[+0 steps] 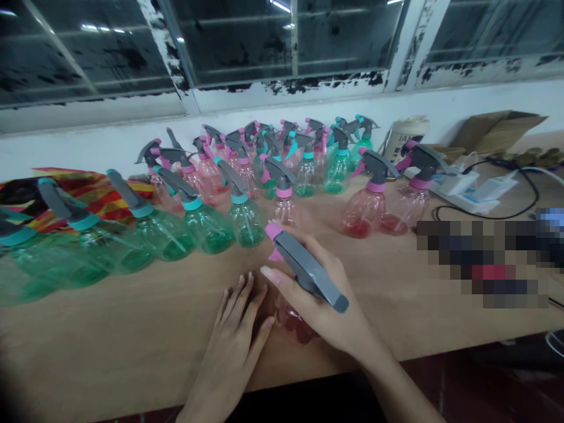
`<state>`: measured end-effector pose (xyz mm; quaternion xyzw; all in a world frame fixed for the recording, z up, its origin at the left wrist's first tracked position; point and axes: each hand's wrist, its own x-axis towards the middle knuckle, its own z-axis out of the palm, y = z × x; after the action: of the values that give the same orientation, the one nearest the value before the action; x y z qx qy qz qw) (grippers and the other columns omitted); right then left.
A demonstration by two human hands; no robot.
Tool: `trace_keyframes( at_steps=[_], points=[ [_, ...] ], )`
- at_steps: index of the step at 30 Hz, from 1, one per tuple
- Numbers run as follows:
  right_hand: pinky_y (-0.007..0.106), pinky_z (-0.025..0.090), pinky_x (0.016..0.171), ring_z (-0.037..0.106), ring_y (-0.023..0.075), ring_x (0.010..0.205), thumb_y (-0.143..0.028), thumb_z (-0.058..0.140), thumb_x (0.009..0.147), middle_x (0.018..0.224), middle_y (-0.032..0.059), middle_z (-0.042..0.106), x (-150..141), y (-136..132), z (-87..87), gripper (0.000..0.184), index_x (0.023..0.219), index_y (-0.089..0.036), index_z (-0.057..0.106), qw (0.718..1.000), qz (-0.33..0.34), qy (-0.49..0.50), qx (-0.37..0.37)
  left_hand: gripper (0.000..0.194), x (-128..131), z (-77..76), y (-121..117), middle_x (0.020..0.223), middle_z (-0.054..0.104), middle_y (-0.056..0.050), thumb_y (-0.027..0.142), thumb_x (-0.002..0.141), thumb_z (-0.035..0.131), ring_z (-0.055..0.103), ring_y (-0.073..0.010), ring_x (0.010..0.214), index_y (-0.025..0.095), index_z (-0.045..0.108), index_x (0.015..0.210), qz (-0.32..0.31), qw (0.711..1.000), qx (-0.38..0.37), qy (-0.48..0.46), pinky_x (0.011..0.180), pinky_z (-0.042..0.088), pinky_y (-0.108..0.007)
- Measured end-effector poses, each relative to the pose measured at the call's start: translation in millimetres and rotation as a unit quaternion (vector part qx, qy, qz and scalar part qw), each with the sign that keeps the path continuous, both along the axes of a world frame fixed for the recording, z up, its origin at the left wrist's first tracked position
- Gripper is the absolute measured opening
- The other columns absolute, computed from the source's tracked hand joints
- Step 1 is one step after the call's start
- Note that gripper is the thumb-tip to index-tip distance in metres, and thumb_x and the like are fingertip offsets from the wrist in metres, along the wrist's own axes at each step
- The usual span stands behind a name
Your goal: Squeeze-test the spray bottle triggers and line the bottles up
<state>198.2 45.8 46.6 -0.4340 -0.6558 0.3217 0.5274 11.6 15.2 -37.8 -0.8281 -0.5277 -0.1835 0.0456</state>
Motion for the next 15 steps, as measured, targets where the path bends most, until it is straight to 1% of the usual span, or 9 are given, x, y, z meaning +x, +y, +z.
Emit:
trace_keyframes(
  at_steps=[2,4,6,9,10,12,14,15],
  points=[
    [0.034,0.058,0.086,0.071,0.0213,0.096,-0.040,0.066,0.087,0.110,-0.0002,0.073,0.0,-0.3,0.1,0.043,0.128,-0.033,0.059,1.000,-0.007,-0.007,-0.005,0.048,-0.2,-0.4,0.0,0.155,0.035,-0.016,0.031,0.101,0.041,0.028,-0.0280,0.144,0.016,0.035,0.146,0.000,1.000,0.000,-0.002,0.113,0.034,-0.056],
    [0.033,0.060,0.081,0.072,0.0209,0.087,-0.040,0.066,0.086,0.102,-0.0006,0.075,0.1,-0.5,0.3,0.032,0.117,-0.031,0.066,1.000,-0.011,-0.016,-0.012,0.048,-0.2,-1.1,0.2,0.155,0.035,-0.017,0.031,0.101,0.041,0.028,-0.0281,0.145,0.016,0.035,0.146,-0.001,1.000,-0.002,-0.002,0.113,0.034,-0.055],
    [0.033,0.060,0.079,0.073,0.0210,0.084,-0.041,0.066,0.086,0.098,-0.0005,0.075,0.0,-0.5,0.9,0.024,0.107,-0.031,0.070,1.000,-0.015,-0.022,-0.014,0.048,-0.1,-1.8,0.5,0.155,0.035,-0.017,0.031,0.101,0.041,0.028,-0.0287,0.145,0.016,0.035,0.146,0.000,1.000,-0.001,0.000,0.113,0.034,-0.056],
    [0.034,0.059,0.082,0.072,0.0218,0.088,-0.042,0.066,0.085,0.102,0.0001,0.075,-0.2,-0.4,2.3,0.022,0.103,-0.031,0.071,0.999,-0.024,-0.025,0.000,0.048,-0.1,-2.4,0.9,0.155,0.034,-0.018,0.031,0.101,0.041,0.028,-0.0293,0.144,0.015,0.036,0.145,0.000,1.000,0.002,0.001,0.112,0.034,-0.057],
    [0.034,0.059,0.080,0.072,0.0215,0.087,-0.043,0.065,0.085,0.102,0.0003,0.075,-0.2,-0.5,2.6,0.023,0.104,-0.030,0.071,0.999,-0.025,-0.025,0.003,0.047,-0.2,-2.4,0.9,0.155,0.034,-0.018,0.031,0.101,0.041,0.028,-0.0292,0.144,0.015,0.037,0.145,0.000,1.000,0.001,0.001,0.112,0.034,-0.057],
    [0.031,0.059,0.068,0.072,0.0201,0.075,-0.045,0.065,0.085,0.091,-0.0001,0.075,0.0,-1.1,2.8,0.025,0.103,-0.029,0.071,0.999,-0.025,-0.032,0.000,0.047,-0.2,-2.4,0.9,0.155,0.036,-0.017,0.032,0.101,0.040,0.028,-0.0289,0.144,0.015,0.037,0.145,-0.001,1.000,-0.003,0.002,0.112,0.034,-0.057],
    [0.028,0.056,0.052,0.067,0.0181,0.057,-0.045,0.066,0.083,0.071,-0.0024,0.072,0.6,-2.1,2.0,0.028,0.106,-0.030,0.069,0.998,-0.037,-0.044,-0.008,0.047,0.0,-2.6,0.9,0.153,0.039,-0.017,0.031,0.101,0.039,0.029,-0.0289,0.144,0.014,0.038,0.145,0.000,1.000,0.001,0.002,0.112,0.035,-0.056],
    [0.028,0.054,0.047,0.064,0.0172,0.050,-0.045,0.068,0.081,0.066,-0.0036,0.069,1.2,-2.3,1.3,0.031,0.108,-0.030,0.068,0.998,-0.048,-0.051,-0.007,0.046,0.0,-2.7,1.0,0.153,0.040,-0.018,0.031,0.101,0.039,0.030,-0.0291,0.144,0.014,0.038,0.144,-0.001,1.000,0.006,0.002,0.112,0.036,-0.056]
  ],
)
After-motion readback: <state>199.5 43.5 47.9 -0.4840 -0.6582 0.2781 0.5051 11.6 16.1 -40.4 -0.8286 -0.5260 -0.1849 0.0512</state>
